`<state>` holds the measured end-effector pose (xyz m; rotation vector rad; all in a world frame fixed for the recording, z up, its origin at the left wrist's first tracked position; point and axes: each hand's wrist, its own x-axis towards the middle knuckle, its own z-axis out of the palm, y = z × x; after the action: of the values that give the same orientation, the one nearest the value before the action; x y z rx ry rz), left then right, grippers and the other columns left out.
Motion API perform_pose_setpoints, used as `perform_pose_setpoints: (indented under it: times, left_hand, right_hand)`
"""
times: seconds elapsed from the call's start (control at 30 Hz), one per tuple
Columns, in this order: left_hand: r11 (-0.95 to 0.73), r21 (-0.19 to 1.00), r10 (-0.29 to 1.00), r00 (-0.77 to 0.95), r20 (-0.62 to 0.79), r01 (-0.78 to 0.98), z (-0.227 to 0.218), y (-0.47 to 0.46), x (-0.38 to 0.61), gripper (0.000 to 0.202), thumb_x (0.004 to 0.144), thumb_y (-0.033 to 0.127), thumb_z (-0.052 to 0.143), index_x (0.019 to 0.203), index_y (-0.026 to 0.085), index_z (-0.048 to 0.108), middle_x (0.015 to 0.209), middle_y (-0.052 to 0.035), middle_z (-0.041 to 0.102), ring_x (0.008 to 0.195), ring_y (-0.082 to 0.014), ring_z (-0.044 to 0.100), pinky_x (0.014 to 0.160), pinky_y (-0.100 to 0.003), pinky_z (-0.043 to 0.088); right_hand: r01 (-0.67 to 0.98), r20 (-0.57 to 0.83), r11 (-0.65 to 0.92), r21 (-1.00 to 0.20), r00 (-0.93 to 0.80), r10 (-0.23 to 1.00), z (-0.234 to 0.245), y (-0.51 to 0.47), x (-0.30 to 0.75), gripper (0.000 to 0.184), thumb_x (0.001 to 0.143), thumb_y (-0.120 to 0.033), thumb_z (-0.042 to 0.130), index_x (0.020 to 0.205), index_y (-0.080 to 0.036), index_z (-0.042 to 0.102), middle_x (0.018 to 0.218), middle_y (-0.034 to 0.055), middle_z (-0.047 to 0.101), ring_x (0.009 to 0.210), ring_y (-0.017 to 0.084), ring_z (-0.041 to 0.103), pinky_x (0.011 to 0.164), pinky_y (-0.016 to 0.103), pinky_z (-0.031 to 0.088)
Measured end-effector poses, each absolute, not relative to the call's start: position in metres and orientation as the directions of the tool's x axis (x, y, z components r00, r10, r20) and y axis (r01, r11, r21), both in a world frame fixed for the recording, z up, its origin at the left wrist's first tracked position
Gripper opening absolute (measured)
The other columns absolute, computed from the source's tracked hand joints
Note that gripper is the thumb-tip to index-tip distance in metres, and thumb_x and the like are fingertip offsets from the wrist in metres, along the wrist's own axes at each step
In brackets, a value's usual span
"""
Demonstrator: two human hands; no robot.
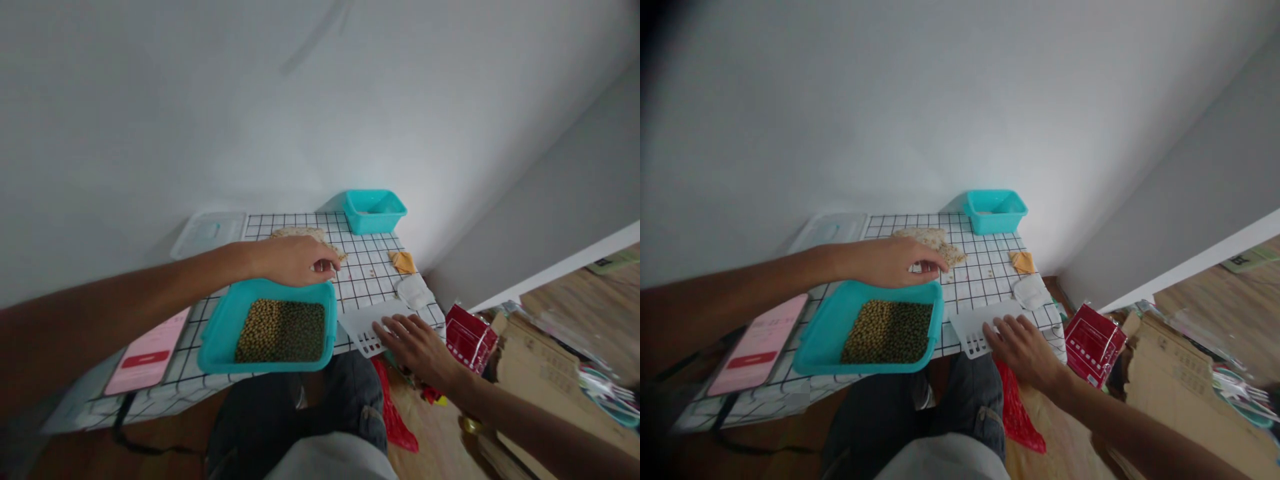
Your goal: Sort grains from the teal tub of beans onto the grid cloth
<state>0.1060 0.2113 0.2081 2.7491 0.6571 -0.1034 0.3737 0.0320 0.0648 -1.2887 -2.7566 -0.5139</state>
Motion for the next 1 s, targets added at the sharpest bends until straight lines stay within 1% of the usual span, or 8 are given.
perform_pose_setpoints:
  times: [0.17, 0.3, 0.37, 0.57, 0.67, 0.77, 0.87, 1.0]
  left_hand:
    - [-0.844, 0.263, 0.446, 0.884, -0.140, 0.467, 0.205, 0.211, 0.107, 0.037, 0.089, 0.045, 0.044, 0.114, 0.028, 0.064, 0.100, -0.0030, 0.073, 0.087, -0.0184, 0.064, 0.076, -0.028, 0.042]
    - [-0.841, 0.274, 0.440, 0.885, -0.154, 0.466, 0.206, 0.209, 0.109, 0.037, 0.089, 0.044, 0.044, 0.116, 0.029, 0.064, 0.106, -0.0028, 0.072, 0.090, -0.0186, 0.064, 0.078, -0.029, 0.042]
    - [-0.838, 0.277, 0.444, 0.883, -0.151, 0.469, 0.208, 0.209, 0.107, 0.037, 0.089, 0.044, 0.043, 0.116, 0.029, 0.063, 0.106, -0.0031, 0.072, 0.090, -0.0185, 0.064, 0.079, -0.028, 0.042]
    - [-0.838, 0.293, 0.435, 0.888, -0.148, 0.459, 0.211, 0.213, 0.099, 0.037, 0.090, 0.045, 0.043, 0.116, 0.028, 0.063, 0.103, -0.0039, 0.072, 0.087, -0.0172, 0.064, 0.078, -0.027, 0.043]
    - [-0.843, 0.279, 0.438, 0.888, -0.142, 0.460, 0.211, 0.215, 0.096, 0.036, 0.090, 0.043, 0.044, 0.117, 0.029, 0.063, 0.105, -0.0038, 0.072, 0.088, -0.0177, 0.064, 0.079, -0.027, 0.043]
    - [-0.844, 0.285, 0.434, 0.891, -0.137, 0.455, 0.212, 0.216, 0.097, 0.034, 0.089, 0.041, 0.045, 0.115, 0.029, 0.064, 0.106, -0.0031, 0.071, 0.089, -0.0174, 0.064, 0.078, -0.027, 0.043]
    - [-0.842, 0.322, 0.419, 0.901, -0.113, 0.432, 0.214, 0.219, 0.100, 0.032, 0.090, 0.040, 0.045, 0.112, 0.029, 0.066, 0.106, -0.0023, 0.071, 0.089, -0.0164, 0.064, 0.078, -0.026, 0.043]
    - [-0.814, 0.375, 0.440, 0.892, -0.098, 0.443, 0.217, 0.224, 0.103, 0.033, 0.090, 0.043, 0.045, 0.114, 0.030, 0.065, 0.108, -0.0022, 0.071, 0.087, -0.0161, 0.065, 0.074, -0.025, 0.043]
  right_hand:
    - [0.771, 0.175, 0.584, 0.254, -0.631, 0.756, 0.060, 0.043, 0.362, 0.045, 0.092, -0.013, 0.044, 0.138, -0.011, 0.043, 0.119, 0.0158, 0.060, 0.103, 0.027, 0.055, 0.083, 0.042, 0.046]
    - [0.768, 0.189, 0.589, 0.251, -0.635, 0.749, 0.066, 0.058, 0.352, 0.047, 0.090, -0.011, 0.046, 0.137, -0.011, 0.043, 0.117, 0.0166, 0.061, 0.101, 0.027, 0.055, 0.081, 0.043, 0.046]
    - [0.762, 0.178, 0.595, 0.254, -0.642, 0.746, 0.067, 0.067, 0.349, 0.048, 0.089, -0.012, 0.047, 0.137, -0.011, 0.043, 0.117, 0.0168, 0.060, 0.100, 0.028, 0.054, 0.081, 0.043, 0.045]
    - [0.757, 0.229, 0.584, 0.294, -0.649, 0.726, 0.062, 0.106, 0.346, 0.036, 0.094, -0.012, 0.040, 0.129, -0.013, 0.049, 0.110, 0.0137, 0.062, 0.096, 0.024, 0.055, 0.079, 0.039, 0.042]
    - [0.742, 0.223, 0.602, 0.296, -0.667, 0.711, 0.065, 0.129, 0.347, 0.035, 0.096, -0.013, 0.037, 0.129, -0.013, 0.051, 0.106, 0.0123, 0.064, 0.092, 0.023, 0.055, 0.078, 0.038, 0.041]
    - [0.746, 0.195, 0.627, 0.223, -0.665, 0.721, 0.082, 0.151, 0.354, 0.032, 0.097, -0.017, 0.040, 0.126, -0.018, 0.055, 0.102, 0.0083, 0.066, 0.091, 0.020, 0.057, 0.079, 0.036, 0.040]
    - [0.762, 0.150, 0.644, 0.068, -0.646, 0.749, 0.113, 0.169, 0.368, 0.027, 0.098, -0.026, 0.044, 0.118, -0.023, 0.061, 0.097, 0.0041, 0.069, 0.090, 0.017, 0.060, 0.081, 0.034, 0.040]
    - [0.730, 0.093, 0.682, -0.050, -0.676, 0.731, 0.158, 0.177, 0.393, 0.028, 0.098, -0.026, 0.043, 0.117, -0.023, 0.063, 0.107, 0.0047, 0.070, 0.096, 0.016, 0.061, 0.086, 0.034, 0.043]
